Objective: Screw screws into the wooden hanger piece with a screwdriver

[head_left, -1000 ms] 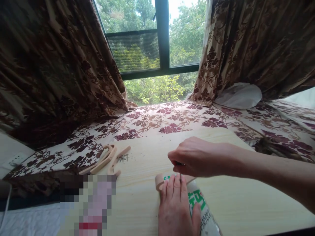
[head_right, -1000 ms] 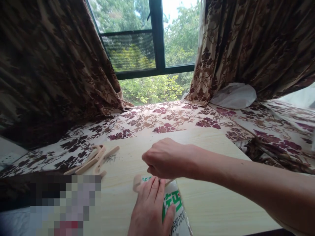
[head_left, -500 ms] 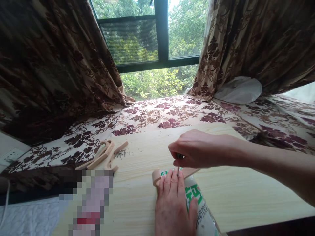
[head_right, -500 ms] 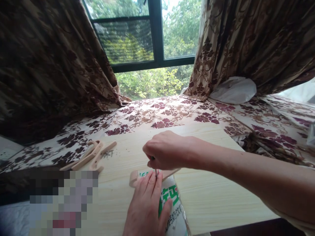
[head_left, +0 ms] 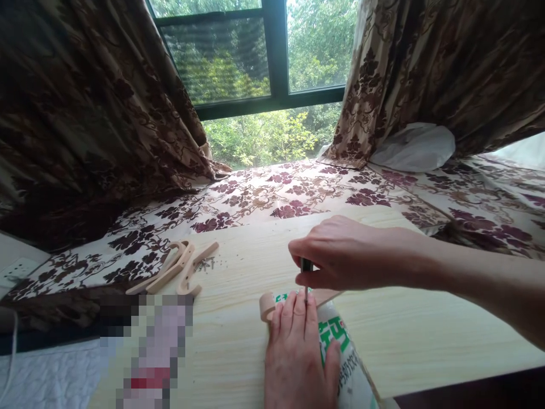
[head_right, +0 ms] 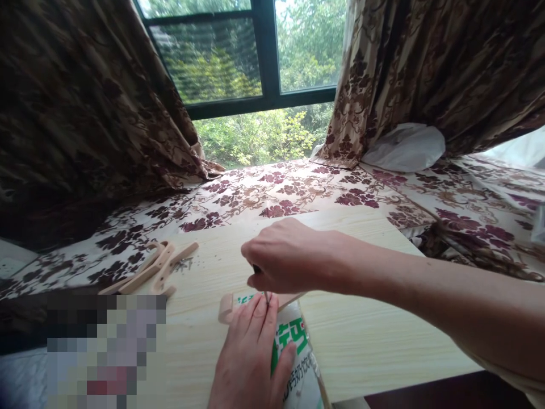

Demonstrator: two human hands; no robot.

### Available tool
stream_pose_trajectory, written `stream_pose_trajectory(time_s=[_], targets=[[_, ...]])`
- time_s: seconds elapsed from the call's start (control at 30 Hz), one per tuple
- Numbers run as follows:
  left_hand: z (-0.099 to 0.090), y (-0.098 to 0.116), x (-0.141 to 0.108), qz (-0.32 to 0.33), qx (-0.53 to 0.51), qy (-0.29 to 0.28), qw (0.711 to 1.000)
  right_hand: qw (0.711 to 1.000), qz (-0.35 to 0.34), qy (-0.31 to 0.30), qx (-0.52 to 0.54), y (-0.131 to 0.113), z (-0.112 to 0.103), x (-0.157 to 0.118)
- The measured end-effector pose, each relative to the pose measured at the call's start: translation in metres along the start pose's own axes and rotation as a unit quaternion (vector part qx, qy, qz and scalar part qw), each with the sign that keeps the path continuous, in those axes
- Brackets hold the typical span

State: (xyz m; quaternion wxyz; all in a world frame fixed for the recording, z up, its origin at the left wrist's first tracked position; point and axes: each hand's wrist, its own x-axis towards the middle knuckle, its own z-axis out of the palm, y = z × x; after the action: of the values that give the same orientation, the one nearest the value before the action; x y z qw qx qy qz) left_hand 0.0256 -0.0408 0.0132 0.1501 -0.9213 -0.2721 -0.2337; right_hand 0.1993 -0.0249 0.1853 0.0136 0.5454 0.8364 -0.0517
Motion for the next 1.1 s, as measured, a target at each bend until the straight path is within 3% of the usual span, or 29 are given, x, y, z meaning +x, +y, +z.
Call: stream_pose_trajectory(time_s=[0.13, 0.37, 0.5, 0.63, 0.77, 0.97, 1.1], targets=[[0.0, 0.0, -0.001, 0.001, 0.0, -0.001, 1.0, 0.998, -0.051, -0.006, 0.027, 0.0, -0.001, -0.001], [-0.002, 0.0, 0.001, -0.006, -0.014, -0.011, 1.0, 1.0, 0.01, -0.004, -0.024, -0.002, 0.003, 0.0], [-0.004, 0.005, 0.006, -0.031, -0.027, 0.018, 0.999, 0.999, -0.05, -0.008, 0.006, -0.002, -0.003, -0.004], [-0.005, 0.009, 0.008, -0.059, -0.039, 0.047, 0.996, 0.999, -0.044, -0.013, 0.008, -0.006, 0.001, -0.002], [-0.006, 0.005, 0.007, -0.03, -0.029, 0.018, 0.999, 1.0, -0.005, 0.007, 0.009, -0.005, 0.006, 0.002], [-0.006, 0.004, 0.006, -0.029, -0.027, 0.017, 0.999, 0.996, -0.062, -0.018, 0.056, -0.003, 0.002, -0.002], [-0.004, 0.002, 0.003, -0.019, -0.018, -0.005, 1.0, 0.998, -0.029, -0.009, 0.049, -0.006, 0.007, 0.003]])
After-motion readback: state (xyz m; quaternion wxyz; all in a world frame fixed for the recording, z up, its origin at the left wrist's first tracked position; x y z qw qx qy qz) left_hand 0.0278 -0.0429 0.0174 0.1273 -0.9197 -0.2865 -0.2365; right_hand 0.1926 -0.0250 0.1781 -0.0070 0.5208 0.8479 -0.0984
